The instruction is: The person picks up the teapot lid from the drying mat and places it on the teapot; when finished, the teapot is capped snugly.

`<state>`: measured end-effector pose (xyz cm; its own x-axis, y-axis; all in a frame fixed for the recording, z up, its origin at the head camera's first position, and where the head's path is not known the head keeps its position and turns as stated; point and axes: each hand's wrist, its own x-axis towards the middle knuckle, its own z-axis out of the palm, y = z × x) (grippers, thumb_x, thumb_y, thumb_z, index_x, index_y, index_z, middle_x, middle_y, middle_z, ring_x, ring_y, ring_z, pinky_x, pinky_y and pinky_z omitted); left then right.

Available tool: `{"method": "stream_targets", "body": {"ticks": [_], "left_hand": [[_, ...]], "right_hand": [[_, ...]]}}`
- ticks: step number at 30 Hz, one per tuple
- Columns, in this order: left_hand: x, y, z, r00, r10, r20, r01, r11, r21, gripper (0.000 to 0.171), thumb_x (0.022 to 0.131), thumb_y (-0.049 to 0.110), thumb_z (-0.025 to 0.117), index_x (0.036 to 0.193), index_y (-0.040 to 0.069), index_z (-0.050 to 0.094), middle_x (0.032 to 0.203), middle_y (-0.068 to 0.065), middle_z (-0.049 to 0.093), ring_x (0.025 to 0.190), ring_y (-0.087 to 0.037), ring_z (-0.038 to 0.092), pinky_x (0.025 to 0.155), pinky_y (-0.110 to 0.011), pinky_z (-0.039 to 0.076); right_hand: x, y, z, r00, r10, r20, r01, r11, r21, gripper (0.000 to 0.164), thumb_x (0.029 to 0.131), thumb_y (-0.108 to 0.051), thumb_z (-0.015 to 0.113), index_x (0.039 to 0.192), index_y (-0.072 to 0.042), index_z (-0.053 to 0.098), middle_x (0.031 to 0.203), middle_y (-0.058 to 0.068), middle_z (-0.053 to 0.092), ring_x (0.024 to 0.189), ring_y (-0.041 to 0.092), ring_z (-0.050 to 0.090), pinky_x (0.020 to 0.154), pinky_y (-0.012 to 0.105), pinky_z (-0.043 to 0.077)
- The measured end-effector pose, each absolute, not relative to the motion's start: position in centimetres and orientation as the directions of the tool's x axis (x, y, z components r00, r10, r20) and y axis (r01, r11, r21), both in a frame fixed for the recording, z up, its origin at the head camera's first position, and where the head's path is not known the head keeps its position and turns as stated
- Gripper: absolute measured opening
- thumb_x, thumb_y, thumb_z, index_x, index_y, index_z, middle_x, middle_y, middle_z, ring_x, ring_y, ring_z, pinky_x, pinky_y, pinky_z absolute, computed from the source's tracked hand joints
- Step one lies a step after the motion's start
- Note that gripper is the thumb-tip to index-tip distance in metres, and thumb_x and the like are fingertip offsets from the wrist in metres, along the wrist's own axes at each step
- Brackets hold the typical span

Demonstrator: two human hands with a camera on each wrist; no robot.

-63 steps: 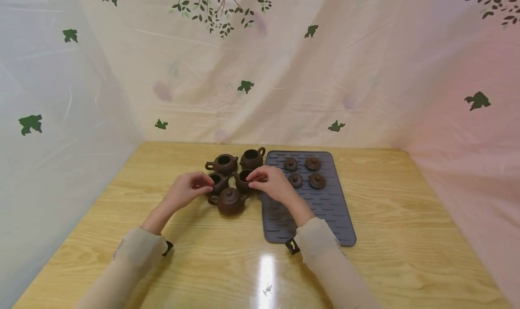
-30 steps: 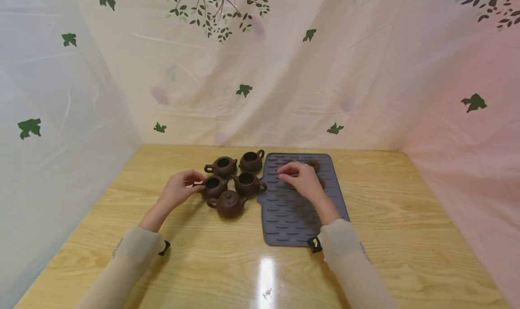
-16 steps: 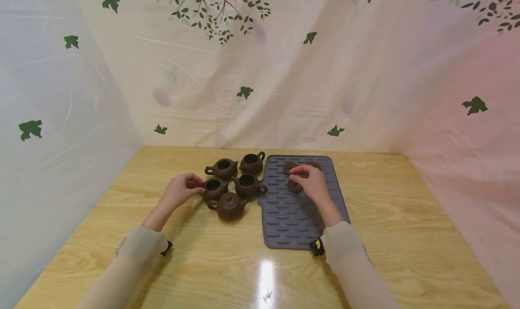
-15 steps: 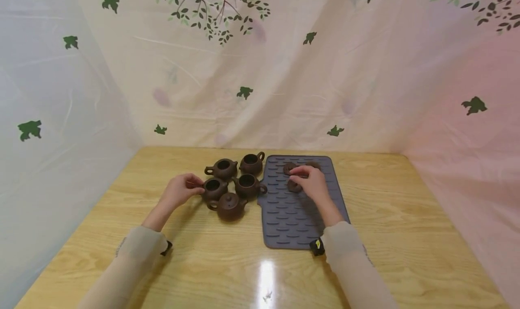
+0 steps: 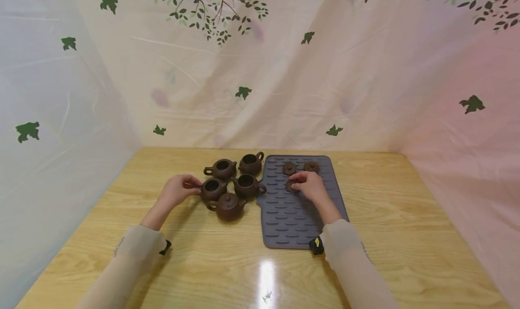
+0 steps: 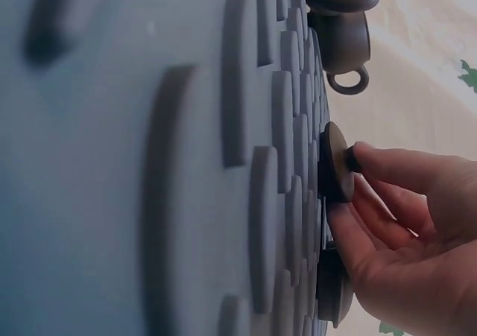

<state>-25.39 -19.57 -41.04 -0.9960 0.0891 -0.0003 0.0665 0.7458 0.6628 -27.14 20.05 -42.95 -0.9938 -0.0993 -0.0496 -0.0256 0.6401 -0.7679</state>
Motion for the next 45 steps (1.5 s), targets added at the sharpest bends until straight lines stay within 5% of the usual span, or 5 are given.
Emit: {"method": "stream_targets", "body": {"ticks": [6,17,45], "left_hand": [[-25.5,-19.6,-41.2,-0.997,0.077,-0.001,0.057,0.746,0.663,0.014,0.089,0.011,0.074,0.102,0.007,0.074,0.109,-0.015,0.075,0.104,-0.032,0.071,0.085,-0.042,0.057],[-25.6,-19.2,-41.1,-0.996,0.084,-0.005,0.059,0.739,0.671,0.013,0.089,0.010,0.074,0.102,0.007,0.074,0.108,-0.014,0.074,0.104,-0.033,0.070,0.084,-0.042,0.057],[-25.7,-19.1,-41.0,-0.997,0.070,-0.013,0.043,0.741,0.670,0.010,0.089,0.008,0.073,0.098,0.007,0.076,0.103,-0.013,0.076,0.100,-0.030,0.071,0.081,-0.040,0.056]], "right_hand": [[-27.5,20.0,-43.0,-0.993,-0.088,-0.082,0.003,0.660,-0.751,0.028,0.094,-0.010,0.067,0.122,-0.003,0.069,0.130,0.023,0.064,0.124,0.041,0.056,0.102,0.054,0.047],[-27.6,20.0,-43.0,-0.994,-0.073,-0.079,0.010,0.668,-0.744,0.024,0.094,-0.014,0.069,0.116,-0.004,0.072,0.123,0.021,0.068,0.113,0.038,0.062,0.092,0.051,0.052],[-27.4,15.3,-40.4,-0.981,-0.186,0.052,-0.150,0.570,-0.808,0.025,0.095,-0.017,0.068,0.118,-0.007,0.071,0.125,0.017,0.069,0.115,0.034,0.066,0.093,0.048,0.055]]}}
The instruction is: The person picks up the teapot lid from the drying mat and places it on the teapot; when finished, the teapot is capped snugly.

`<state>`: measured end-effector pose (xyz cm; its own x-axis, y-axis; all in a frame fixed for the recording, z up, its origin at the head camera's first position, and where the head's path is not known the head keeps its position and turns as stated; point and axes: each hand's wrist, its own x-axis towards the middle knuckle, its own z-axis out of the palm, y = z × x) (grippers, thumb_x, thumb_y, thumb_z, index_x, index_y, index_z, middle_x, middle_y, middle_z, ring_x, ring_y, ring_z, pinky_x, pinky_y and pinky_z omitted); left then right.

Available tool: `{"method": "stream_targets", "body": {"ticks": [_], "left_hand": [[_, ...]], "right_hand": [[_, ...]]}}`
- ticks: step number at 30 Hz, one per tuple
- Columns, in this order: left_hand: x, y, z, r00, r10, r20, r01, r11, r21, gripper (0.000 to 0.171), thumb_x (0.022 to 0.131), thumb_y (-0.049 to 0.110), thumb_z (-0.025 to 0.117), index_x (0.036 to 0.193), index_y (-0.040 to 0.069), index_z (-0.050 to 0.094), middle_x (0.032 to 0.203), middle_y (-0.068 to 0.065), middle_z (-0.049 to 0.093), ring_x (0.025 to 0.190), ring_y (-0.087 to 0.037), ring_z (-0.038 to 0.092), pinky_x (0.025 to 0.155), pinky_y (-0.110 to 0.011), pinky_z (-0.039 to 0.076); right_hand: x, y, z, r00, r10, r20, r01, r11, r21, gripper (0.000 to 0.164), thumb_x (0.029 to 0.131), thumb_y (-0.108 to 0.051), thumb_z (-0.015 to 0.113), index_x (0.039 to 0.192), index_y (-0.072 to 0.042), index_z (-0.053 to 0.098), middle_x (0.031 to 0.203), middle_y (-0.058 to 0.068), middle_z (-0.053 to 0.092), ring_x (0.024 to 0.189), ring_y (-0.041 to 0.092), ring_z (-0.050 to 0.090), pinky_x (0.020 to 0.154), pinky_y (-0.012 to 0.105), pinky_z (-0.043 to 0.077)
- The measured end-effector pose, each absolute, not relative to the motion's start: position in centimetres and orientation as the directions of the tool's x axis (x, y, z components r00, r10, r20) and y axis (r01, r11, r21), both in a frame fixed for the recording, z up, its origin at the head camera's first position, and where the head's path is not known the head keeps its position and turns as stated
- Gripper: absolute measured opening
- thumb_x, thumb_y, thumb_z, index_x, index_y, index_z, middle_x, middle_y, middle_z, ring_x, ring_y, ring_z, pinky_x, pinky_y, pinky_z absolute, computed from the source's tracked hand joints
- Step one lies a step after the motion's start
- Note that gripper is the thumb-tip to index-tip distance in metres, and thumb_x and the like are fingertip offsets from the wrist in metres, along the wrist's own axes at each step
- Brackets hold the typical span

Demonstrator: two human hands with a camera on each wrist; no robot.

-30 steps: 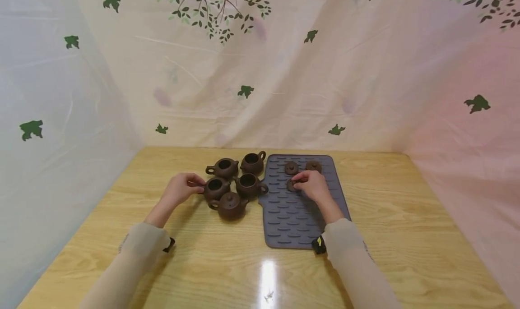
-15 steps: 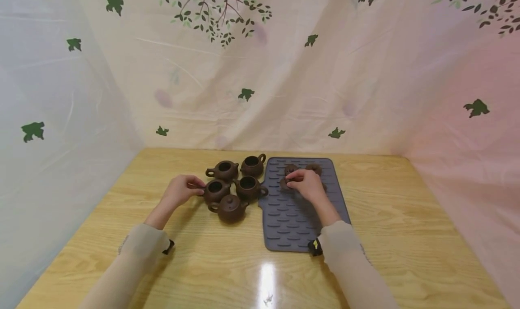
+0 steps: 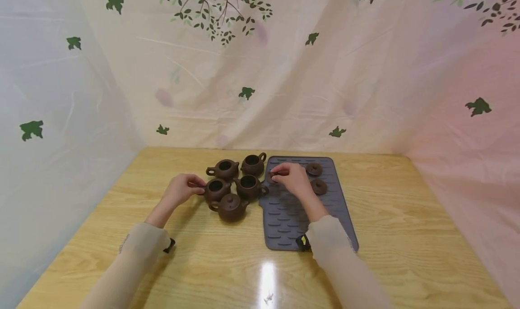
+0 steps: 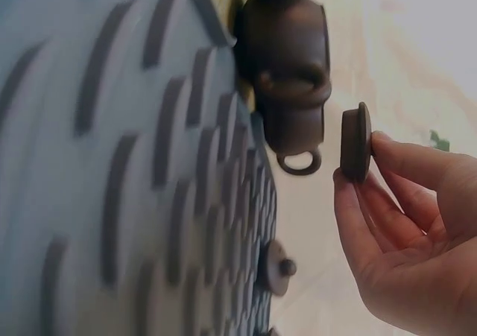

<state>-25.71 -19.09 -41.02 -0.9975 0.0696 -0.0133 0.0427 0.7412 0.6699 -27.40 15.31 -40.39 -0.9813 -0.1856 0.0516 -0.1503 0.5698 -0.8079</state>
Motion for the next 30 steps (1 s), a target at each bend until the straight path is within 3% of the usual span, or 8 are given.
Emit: {"method": "stream_targets", "body": {"ticks": [25,30], "left_hand": [[-25.9,-19.2,-40.8,-0.998,0.059,-0.013,0.036,0.750,0.660,0.010,0.087,0.009,0.076,0.097,0.008,0.077,0.100,-0.011,0.077,0.096,-0.025,0.070,0.086,-0.040,0.055],[-25.8,-19.2,-41.0,-0.998,0.056,-0.006,0.038,0.743,0.669,0.010,0.087,0.009,0.076,0.097,0.008,0.077,0.099,-0.011,0.077,0.095,-0.025,0.070,0.085,-0.039,0.055]], "right_hand": [[-27.9,4.7,-39.4,-0.962,-0.262,0.078,-0.200,0.475,-0.857,0.018,0.091,-0.017,0.073,0.109,-0.013,0.075,0.118,0.008,0.072,0.109,0.025,0.069,0.088,0.039,0.058],[-27.8,2.7,-39.9,-0.958,-0.268,0.098,-0.222,0.482,-0.847,0.014,0.089,-0.017,0.075,0.104,-0.014,0.077,0.109,0.006,0.075,0.102,0.024,0.071,0.084,0.038,0.059]]}}
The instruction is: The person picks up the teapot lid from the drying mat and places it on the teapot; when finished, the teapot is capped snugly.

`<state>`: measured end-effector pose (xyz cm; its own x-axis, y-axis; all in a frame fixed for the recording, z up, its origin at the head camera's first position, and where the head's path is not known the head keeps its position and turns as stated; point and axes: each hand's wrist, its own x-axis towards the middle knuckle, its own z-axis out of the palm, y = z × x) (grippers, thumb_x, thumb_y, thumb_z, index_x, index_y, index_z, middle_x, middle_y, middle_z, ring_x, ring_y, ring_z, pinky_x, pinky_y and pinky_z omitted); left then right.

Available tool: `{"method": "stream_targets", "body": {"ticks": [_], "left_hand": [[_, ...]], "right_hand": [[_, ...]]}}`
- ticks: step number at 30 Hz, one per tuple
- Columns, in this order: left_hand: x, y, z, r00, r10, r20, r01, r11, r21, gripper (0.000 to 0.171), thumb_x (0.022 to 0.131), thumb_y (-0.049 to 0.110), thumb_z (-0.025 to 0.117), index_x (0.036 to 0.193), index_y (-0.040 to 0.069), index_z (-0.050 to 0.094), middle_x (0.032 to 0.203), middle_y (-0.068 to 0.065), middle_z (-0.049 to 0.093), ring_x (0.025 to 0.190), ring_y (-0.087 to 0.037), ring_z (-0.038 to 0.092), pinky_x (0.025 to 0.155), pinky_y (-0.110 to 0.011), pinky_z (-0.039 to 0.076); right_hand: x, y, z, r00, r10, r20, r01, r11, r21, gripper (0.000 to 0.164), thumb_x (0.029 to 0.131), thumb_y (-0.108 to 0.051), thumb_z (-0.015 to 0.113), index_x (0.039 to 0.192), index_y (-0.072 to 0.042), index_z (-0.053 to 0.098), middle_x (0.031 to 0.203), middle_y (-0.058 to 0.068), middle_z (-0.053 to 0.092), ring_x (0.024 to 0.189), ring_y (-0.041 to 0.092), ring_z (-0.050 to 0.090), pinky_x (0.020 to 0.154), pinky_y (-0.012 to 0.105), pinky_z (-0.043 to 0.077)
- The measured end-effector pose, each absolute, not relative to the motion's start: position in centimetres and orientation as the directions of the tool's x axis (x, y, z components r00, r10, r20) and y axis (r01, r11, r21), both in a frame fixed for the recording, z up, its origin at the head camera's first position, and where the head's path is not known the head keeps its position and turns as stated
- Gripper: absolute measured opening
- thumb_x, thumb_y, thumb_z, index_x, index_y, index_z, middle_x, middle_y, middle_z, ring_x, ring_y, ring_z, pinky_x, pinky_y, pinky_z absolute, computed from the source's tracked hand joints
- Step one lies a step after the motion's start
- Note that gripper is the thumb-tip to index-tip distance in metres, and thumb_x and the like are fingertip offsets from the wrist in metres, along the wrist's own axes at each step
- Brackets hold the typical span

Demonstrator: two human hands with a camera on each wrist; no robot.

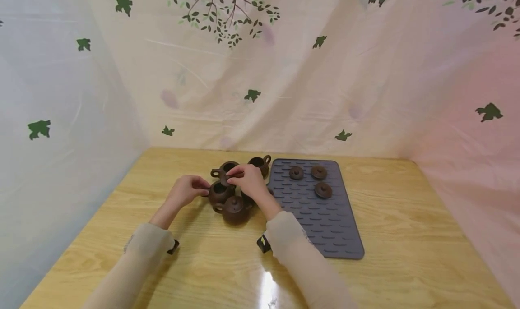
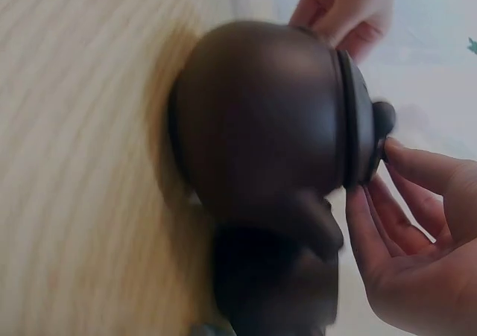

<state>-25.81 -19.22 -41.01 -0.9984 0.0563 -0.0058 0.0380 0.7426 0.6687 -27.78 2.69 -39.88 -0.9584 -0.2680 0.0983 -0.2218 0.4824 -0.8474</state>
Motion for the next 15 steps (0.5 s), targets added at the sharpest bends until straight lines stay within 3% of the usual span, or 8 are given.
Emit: {"method": "stream_targets", "body": {"ticks": [15], "left_hand": [[-25.8,-19.3,-41.0,-0.998,0.055,-0.007,0.035,0.729,0.684,0.010,0.087,0.008,0.075,0.097,0.006,0.077,0.099,-0.012,0.077,0.094,-0.025,0.071,0.079,-0.036,0.056]], "right_hand": [[-27.7,0.2,-40.7,-0.947,-0.304,0.102,-0.254,0.516,-0.818,0.011,0.088,-0.015,0.076,0.099,-0.013,0.078,0.099,0.005,0.077,0.094,0.020,0.073,0.081,0.032,0.059]]}}
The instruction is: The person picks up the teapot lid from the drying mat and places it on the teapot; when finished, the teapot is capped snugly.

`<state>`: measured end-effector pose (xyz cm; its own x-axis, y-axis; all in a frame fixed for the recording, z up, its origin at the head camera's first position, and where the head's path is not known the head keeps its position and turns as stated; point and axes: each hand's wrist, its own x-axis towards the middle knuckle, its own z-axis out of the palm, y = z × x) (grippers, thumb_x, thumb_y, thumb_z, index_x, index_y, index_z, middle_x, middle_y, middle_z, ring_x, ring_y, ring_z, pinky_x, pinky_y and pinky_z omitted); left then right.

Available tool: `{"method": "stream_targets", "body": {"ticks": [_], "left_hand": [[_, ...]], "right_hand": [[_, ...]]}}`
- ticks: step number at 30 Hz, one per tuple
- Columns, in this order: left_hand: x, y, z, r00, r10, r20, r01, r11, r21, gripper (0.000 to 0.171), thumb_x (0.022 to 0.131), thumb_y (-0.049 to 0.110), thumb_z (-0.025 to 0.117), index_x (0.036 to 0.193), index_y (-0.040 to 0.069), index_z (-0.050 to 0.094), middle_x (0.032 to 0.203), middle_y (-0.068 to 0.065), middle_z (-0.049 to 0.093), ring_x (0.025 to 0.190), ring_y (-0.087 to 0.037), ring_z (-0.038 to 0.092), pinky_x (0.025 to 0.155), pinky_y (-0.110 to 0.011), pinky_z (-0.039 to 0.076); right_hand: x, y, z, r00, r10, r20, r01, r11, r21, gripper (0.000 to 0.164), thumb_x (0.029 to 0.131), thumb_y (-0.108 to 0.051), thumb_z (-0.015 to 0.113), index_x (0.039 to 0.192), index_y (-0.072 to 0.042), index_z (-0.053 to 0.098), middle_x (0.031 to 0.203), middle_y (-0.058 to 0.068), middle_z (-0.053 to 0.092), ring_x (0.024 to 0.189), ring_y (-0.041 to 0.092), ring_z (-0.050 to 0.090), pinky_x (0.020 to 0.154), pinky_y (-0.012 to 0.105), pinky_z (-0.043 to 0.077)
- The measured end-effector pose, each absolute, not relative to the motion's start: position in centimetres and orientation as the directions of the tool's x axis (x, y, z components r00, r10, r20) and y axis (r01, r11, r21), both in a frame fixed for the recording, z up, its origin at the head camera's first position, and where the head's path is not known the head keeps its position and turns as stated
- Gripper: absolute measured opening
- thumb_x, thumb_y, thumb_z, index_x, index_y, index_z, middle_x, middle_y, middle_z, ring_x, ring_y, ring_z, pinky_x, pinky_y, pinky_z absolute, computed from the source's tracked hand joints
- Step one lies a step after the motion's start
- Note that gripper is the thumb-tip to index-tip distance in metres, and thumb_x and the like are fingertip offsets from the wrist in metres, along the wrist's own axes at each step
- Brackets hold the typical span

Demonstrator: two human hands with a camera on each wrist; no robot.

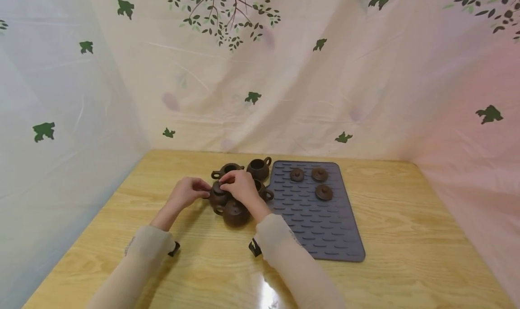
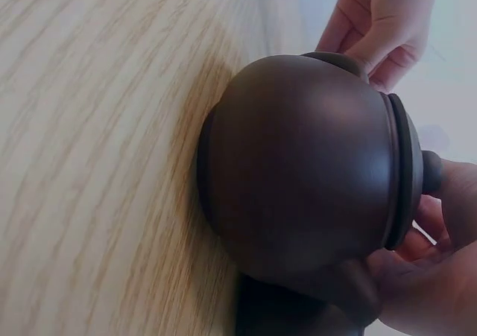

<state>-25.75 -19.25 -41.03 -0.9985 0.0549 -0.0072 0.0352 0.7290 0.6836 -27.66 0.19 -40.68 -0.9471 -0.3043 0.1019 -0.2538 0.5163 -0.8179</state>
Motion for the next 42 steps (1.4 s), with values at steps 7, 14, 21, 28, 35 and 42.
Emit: {"method": "stream_targets", "body": {"ticks": [7,14,21,28,35,42], "left_hand": [[-25.7,-19.4,-41.1,-0.998,0.061,-0.014,0.035,0.735,0.677,0.010,0.088,0.007,0.074,0.097,0.006,0.076,0.099,-0.012,0.077,0.091,-0.023,0.071,0.077,-0.036,0.056],[-25.7,-19.5,-41.2,-0.998,0.053,-0.023,0.023,0.731,0.682,0.010,0.089,0.008,0.074,0.098,0.007,0.076,0.099,-0.012,0.077,0.091,-0.022,0.070,0.078,-0.036,0.056],[-25.8,-19.5,-41.3,-0.998,0.052,-0.031,0.016,0.720,0.694,0.011,0.089,0.007,0.074,0.099,0.006,0.076,0.101,-0.012,0.076,0.093,-0.024,0.071,0.078,-0.036,0.057],[-25.7,-19.3,-41.0,-0.997,0.076,-0.022,0.036,0.692,0.721,0.013,0.090,0.007,0.072,0.104,0.005,0.073,0.110,-0.015,0.074,0.105,-0.032,0.070,0.081,-0.038,0.059],[-25.6,-18.6,-39.8,-0.996,0.074,0.050,0.086,0.658,0.748,0.018,0.092,0.014,0.070,0.108,0.005,0.071,0.116,-0.016,0.071,0.111,-0.035,0.068,0.086,-0.044,0.058],[-26.1,-16.8,-38.9,-0.983,0.115,0.141,0.182,0.587,0.789,0.019,0.090,0.008,0.071,0.108,0.001,0.071,0.115,-0.018,0.071,0.108,-0.035,0.069,0.090,-0.046,0.058]], "right_hand": [[-27.5,-0.2,-40.9,-0.948,-0.303,0.097,-0.256,0.548,-0.796,0.010,0.089,-0.016,0.075,0.098,-0.013,0.078,0.100,0.005,0.077,0.096,0.022,0.071,0.083,0.035,0.058],[-27.3,-0.7,-41.0,-0.957,-0.278,0.087,-0.241,0.589,-0.771,0.009,0.089,-0.017,0.076,0.097,-0.014,0.078,0.101,0.004,0.076,0.096,0.022,0.070,0.086,0.039,0.057],[-27.4,-0.9,-41.0,-0.953,-0.288,0.095,-0.261,0.617,-0.742,0.010,0.089,-0.018,0.076,0.098,-0.014,0.078,0.102,0.004,0.075,0.095,0.021,0.069,0.085,0.038,0.057],[-27.5,-0.2,-40.7,-0.946,-0.304,0.109,-0.271,0.566,-0.778,0.010,0.090,-0.015,0.075,0.100,-0.014,0.075,0.103,0.005,0.075,0.099,0.022,0.069,0.087,0.038,0.057],[-28.1,1.3,-40.0,-0.954,-0.269,0.135,-0.267,0.553,-0.789,0.013,0.091,-0.015,0.073,0.104,-0.013,0.074,0.105,0.005,0.075,0.099,0.022,0.069,0.084,0.037,0.058],[-28.7,3.9,-39.0,-0.963,-0.215,0.160,-0.256,0.560,-0.788,0.015,0.092,-0.017,0.073,0.105,-0.012,0.075,0.104,0.006,0.075,0.097,0.023,0.070,0.082,0.038,0.058]]}}
